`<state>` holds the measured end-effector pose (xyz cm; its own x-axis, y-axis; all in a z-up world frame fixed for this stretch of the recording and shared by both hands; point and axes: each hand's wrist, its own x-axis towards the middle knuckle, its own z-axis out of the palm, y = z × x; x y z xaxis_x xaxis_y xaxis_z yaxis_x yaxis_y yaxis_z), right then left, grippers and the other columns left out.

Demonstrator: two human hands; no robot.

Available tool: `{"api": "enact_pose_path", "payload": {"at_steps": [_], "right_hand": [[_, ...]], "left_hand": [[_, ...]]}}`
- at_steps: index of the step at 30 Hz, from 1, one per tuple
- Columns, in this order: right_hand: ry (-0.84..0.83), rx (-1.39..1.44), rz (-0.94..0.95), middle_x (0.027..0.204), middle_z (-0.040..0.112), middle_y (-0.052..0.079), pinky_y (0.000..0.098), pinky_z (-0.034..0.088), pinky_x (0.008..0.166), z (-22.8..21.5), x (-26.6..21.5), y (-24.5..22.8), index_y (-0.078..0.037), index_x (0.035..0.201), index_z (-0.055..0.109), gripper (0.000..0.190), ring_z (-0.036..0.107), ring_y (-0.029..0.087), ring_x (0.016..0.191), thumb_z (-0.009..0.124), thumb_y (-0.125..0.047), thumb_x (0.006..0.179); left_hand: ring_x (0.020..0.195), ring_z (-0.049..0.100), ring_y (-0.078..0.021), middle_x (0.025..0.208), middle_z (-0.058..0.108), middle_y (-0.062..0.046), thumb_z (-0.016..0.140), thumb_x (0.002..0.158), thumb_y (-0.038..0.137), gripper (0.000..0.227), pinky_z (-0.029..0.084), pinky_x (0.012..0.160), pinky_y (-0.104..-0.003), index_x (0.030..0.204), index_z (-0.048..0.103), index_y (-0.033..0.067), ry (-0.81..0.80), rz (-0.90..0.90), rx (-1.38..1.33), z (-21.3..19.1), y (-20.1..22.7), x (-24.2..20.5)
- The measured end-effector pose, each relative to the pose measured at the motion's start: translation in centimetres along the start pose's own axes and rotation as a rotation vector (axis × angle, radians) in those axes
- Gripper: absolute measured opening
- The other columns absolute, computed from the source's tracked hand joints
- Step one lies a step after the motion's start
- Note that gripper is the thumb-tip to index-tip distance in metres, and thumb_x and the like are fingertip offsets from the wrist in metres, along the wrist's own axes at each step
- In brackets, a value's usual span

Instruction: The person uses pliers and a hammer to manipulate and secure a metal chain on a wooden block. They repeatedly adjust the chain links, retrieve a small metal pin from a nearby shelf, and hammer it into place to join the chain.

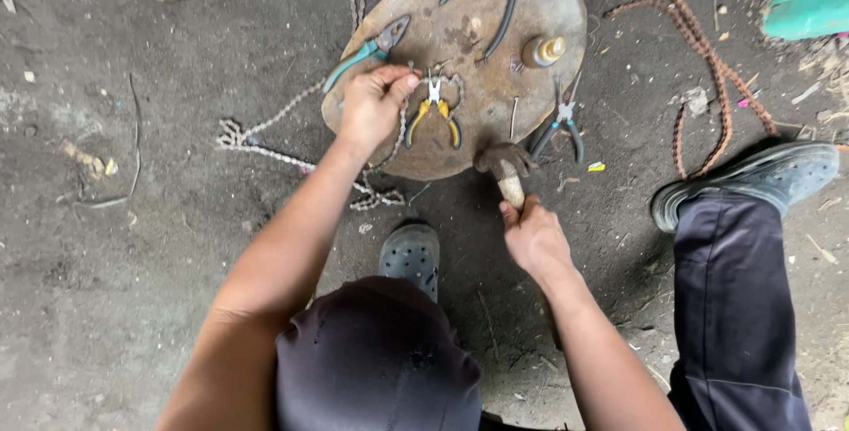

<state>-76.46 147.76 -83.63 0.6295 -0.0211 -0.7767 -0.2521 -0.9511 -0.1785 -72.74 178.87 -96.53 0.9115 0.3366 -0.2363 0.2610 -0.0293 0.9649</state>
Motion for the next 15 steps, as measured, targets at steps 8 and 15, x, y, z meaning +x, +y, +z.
{"api": "enact_pose_path", "payload": {"at_steps": [8, 15], "right_hand": [[-0.055, -0.017, 0.030, 0.113, 0.080, 0.035, 0.0639, 0.059, 0.100, -1.4, -1.0, -1.5, -0.002, 0.125, 0.072, 0.058, 0.075, 0.053, 0.121, 0.051, -0.054, 0.111], [-0.053, -0.013, 0.048, 0.115, 0.080, 0.034, 0.0641, 0.058, 0.101, -1.1, -1.2, -1.9, -0.003, 0.126, 0.070, 0.057, 0.074, 0.052, 0.123, 0.050, -0.054, 0.112]], "left_hand": [[0.103, 0.083, -0.0306, 0.105, 0.087, -0.007, 0.076, 0.107, 0.014, 0.012, 0.065, 0.093, -0.041, 0.110, 0.088, 0.0145, 0.053, 0.349, 0.362, 2.9, -2.6, 2.1], [0.103, 0.082, -0.0323, 0.105, 0.087, -0.007, 0.073, 0.109, 0.015, 0.013, 0.066, 0.091, -0.043, 0.111, 0.086, 0.0140, 0.096, 0.435, 0.379, 3.0, -6.4, 3.4]]}}
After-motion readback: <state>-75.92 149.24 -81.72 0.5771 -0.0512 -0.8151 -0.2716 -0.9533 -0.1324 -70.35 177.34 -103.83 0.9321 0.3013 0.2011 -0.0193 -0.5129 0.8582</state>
